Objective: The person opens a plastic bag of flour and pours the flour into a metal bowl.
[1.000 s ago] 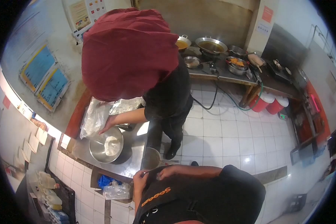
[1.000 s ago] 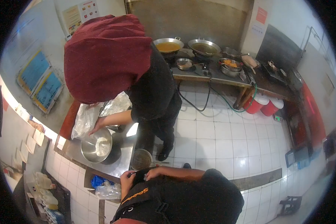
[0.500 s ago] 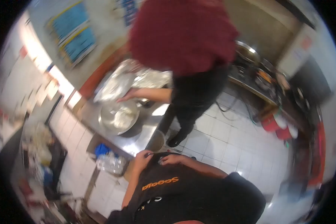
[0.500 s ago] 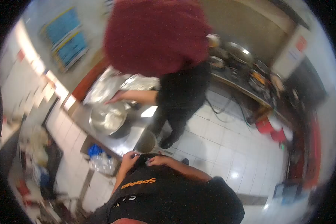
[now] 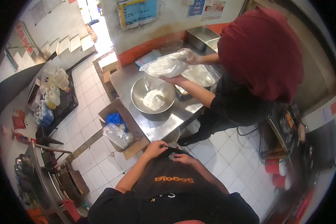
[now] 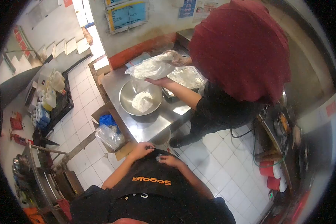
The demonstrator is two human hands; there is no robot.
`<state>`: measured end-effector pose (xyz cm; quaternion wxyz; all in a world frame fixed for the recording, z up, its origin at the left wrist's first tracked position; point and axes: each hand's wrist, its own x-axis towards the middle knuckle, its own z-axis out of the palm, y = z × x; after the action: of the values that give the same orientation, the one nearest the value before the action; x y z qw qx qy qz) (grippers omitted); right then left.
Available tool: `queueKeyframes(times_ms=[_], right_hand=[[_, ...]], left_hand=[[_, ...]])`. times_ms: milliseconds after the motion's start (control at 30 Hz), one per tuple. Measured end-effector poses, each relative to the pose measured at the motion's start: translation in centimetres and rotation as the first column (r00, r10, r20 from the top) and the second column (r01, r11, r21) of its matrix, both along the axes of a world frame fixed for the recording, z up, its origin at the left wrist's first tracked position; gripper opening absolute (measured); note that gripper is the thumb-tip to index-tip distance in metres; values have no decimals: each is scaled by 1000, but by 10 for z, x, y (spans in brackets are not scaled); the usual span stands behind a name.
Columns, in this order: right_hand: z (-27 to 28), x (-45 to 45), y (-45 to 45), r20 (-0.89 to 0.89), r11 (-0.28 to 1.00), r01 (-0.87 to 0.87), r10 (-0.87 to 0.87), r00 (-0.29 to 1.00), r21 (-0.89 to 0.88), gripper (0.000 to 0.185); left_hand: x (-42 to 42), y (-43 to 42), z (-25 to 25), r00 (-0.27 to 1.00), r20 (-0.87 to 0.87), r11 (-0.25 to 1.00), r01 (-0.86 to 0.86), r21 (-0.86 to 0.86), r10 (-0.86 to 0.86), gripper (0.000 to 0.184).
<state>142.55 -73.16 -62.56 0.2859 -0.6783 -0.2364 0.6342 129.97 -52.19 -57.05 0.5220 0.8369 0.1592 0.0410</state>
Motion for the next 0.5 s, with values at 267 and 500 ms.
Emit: queueKeyframes(times_ms=[267,500], right_hand=[[30,0,4,-33,997,41,-43,999,-70,54],[5,-2,-3,-20,1000,12,-12,1000,22,60]], left_hand=[[3,20,25,995,15,988,99,-119,-98,26],[60,136,132,826,342,843,-518,145,448,39]])
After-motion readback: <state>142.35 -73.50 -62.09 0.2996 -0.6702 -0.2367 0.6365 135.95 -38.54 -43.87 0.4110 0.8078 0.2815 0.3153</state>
